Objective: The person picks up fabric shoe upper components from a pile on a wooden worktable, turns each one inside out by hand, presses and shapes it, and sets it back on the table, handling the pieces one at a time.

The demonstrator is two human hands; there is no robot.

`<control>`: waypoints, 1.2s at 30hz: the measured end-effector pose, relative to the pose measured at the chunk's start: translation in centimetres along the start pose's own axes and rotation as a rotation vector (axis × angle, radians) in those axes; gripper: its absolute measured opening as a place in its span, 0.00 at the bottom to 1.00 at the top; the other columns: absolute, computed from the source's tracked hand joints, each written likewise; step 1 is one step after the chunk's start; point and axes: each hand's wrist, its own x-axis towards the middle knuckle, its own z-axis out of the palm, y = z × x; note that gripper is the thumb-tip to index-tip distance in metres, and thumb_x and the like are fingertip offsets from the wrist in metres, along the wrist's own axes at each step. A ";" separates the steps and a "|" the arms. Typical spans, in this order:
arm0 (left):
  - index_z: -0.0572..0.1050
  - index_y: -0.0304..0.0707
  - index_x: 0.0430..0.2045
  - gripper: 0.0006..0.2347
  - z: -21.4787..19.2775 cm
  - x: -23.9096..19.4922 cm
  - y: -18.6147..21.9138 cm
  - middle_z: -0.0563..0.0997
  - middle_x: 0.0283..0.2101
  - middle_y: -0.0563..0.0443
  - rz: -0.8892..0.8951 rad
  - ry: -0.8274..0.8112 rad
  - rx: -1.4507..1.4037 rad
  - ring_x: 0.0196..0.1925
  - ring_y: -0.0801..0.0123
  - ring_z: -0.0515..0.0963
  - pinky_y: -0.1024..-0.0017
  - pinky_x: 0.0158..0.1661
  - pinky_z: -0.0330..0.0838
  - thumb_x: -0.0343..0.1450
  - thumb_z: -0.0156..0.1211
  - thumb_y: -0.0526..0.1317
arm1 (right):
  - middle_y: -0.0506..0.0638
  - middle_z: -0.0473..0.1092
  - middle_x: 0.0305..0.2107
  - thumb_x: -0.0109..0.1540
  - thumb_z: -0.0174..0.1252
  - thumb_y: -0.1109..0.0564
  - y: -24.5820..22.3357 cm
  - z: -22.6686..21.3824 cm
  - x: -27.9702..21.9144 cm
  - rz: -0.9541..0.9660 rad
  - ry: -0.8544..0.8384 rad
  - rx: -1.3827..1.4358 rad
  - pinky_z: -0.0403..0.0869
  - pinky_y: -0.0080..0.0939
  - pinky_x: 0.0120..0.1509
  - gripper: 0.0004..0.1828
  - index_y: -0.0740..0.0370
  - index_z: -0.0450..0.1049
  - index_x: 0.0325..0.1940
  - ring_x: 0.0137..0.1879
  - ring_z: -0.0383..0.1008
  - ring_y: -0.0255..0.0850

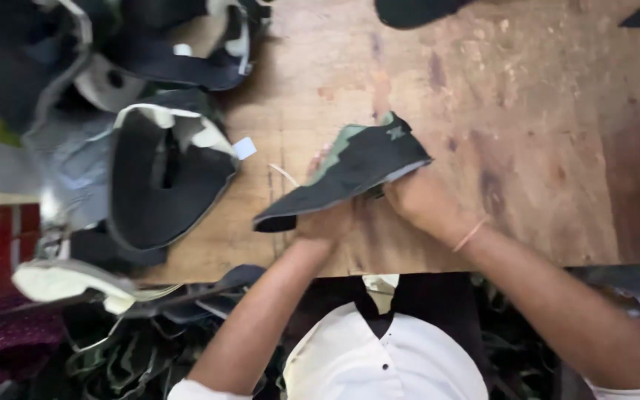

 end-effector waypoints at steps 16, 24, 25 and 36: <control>0.68 0.24 0.53 0.23 -8.4 2.1 6.0 0.78 0.45 0.33 -0.923 0.195 -0.803 0.43 0.36 0.78 0.51 0.42 0.68 0.66 0.66 0.36 | 0.53 0.76 0.56 0.62 0.60 0.58 0.3 0.2 0.1 0.278 0.022 0.370 0.71 0.47 0.69 0.19 0.48 0.81 0.57 0.63 0.75 0.49; 0.71 0.36 0.54 0.17 -5.4 -3.0 6.4 0.78 0.52 0.36 -0.008 0.317 -0.310 0.51 0.38 0.78 0.40 0.54 0.69 0.72 0.67 0.35 | 0.64 0.69 0.55 0.61 0.55 0.42 -8.1 -5.9 -5.9 -0.026 0.180 -0.161 0.61 0.57 0.71 0.34 0.70 0.69 0.63 0.64 0.67 0.58; 0.71 0.36 0.54 0.17 -4.2 -2.2 6.8 0.78 0.52 0.36 -0.001 0.319 -0.313 0.51 0.38 0.78 0.40 0.54 0.69 0.72 0.67 0.35 | 0.64 0.69 0.55 0.61 0.55 0.42 -7.6 -6.1 -5.3 -0.022 0.184 -0.166 0.61 0.57 0.71 0.34 0.70 0.69 0.63 0.64 0.67 0.58; 0.76 0.36 0.57 0.22 -2.9 -0.2 5.0 0.77 0.62 0.34 -0.130 -0.267 -0.652 0.68 0.41 0.70 0.52 0.66 0.61 0.66 0.59 0.39 | 0.57 0.71 0.53 0.57 0.60 0.51 -5.6 -6.0 -2.0 0.006 0.166 0.114 0.65 0.54 0.68 0.28 0.63 0.72 0.61 0.62 0.70 0.55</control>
